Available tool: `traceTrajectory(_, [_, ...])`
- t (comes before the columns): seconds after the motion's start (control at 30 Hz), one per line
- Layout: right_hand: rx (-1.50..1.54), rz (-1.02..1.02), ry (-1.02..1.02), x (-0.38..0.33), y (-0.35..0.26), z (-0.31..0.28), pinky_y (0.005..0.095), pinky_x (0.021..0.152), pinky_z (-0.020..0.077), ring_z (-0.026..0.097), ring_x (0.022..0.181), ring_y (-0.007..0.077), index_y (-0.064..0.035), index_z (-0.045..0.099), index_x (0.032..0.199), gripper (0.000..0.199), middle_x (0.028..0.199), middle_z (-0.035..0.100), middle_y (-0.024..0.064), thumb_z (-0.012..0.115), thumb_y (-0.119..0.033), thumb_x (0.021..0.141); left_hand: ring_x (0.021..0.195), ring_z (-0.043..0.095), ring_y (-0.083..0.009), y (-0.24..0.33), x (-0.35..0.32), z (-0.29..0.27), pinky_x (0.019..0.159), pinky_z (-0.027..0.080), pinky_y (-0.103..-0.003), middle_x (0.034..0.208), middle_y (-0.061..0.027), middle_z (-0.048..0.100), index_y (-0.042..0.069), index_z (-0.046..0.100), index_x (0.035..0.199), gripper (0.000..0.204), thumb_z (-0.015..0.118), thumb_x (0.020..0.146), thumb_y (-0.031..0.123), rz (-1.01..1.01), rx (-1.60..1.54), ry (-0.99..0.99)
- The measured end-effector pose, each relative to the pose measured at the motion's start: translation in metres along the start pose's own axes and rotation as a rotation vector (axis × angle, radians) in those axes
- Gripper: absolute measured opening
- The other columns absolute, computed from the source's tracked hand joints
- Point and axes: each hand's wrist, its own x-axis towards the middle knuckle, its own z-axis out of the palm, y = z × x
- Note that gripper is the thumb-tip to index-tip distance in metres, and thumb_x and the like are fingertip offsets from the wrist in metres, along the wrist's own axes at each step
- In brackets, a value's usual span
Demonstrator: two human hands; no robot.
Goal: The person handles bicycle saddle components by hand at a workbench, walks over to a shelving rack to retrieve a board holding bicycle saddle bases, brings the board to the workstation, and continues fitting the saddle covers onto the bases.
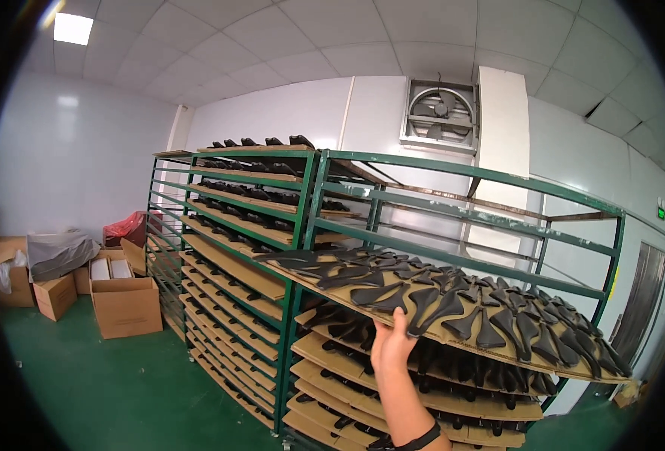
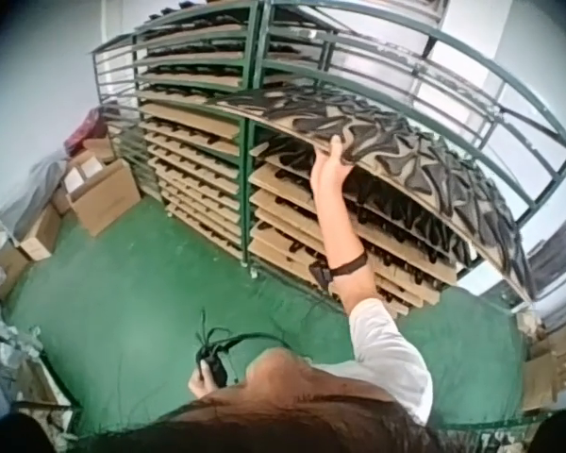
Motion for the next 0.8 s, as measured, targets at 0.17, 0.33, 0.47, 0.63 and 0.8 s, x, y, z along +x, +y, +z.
traceTrajectory(0.17, [-0.006, 0.114, 0.041, -0.121, -0.051, 0.051, 0.0376, 0.097, 0.0438, 0.049, 0.118, 0.0187, -0.0164, 0.042, 0.136, 0.045, 0.133, 0.048, 0.0018, 0.061, -0.012, 0.095, 0.060, 0.044, -0.0096, 0.033, -0.072, -0.025, 0.052, 0.040, -0.030, 0.062, -0.0022, 0.056, -0.004, 0.060, 0.074, 0.037, 0.059, 0.098, 0.024, 0.108, 0.091, 0.037])
traceTrajectory(0.33, [0.065, 0.190, -0.001, -0.233, -0.124, 0.068, 0.0289, 0.082, 0.0458, 0.055, 0.106, 0.0136, -0.0119, 0.051, 0.128, 0.036, 0.124, 0.056, 0.0001, 0.064, -0.014, 0.094, 0.060, 0.038, -0.0094, 0.013, -0.201, -0.073, 0.050, 0.034, -0.031, 0.059, -0.0002, 0.046, -0.002, 0.050, 0.068, 0.039, 0.058, 0.099, 0.020, 0.181, 0.042, 0.251])
traceTrajectory(0.47, [-0.014, 0.345, 0.205, -0.292, -0.195, 0.075, 0.0269, 0.076, 0.0446, 0.057, 0.098, 0.0116, -0.0110, 0.056, 0.123, 0.034, 0.115, 0.062, 0.0008, 0.068, -0.017, 0.092, 0.059, 0.034, -0.0092, 0.029, -0.340, -0.111, 0.049, 0.031, -0.032, 0.057, -0.0029, 0.040, -0.002, 0.045, 0.068, 0.039, 0.058, 0.098, 0.018, 0.114, 0.046, 0.476])
traceTrajectory(0.63, [-0.044, 0.363, 0.045, -0.346, -0.303, 0.097, 0.0331, 0.093, 0.0488, 0.058, 0.108, 0.0206, 0.0064, 0.053, 0.122, 0.032, 0.120, 0.060, 0.0137, 0.060, -0.013, 0.097, 0.055, 0.034, -0.0157, 0.058, -0.481, -0.161, 0.049, 0.032, -0.038, 0.057, -0.0142, 0.040, -0.005, 0.048, 0.072, 0.038, 0.058, 0.098, 0.021, 0.095, 0.302, 0.654])
traceTrajectory(0.8, [-0.096, 0.469, 0.126, -0.367, -0.373, 0.099, 0.0283, 0.072, 0.0494, 0.060, 0.091, 0.0141, -0.0030, 0.060, 0.116, 0.025, 0.109, 0.065, 0.0067, 0.065, -0.017, 0.096, 0.059, 0.047, -0.0176, 0.085, -0.618, -0.164, 0.056, 0.042, -0.037, 0.063, -0.0160, 0.055, -0.007, 0.059, 0.082, 0.035, 0.056, 0.099, 0.024, -0.014, 0.242, 0.879])
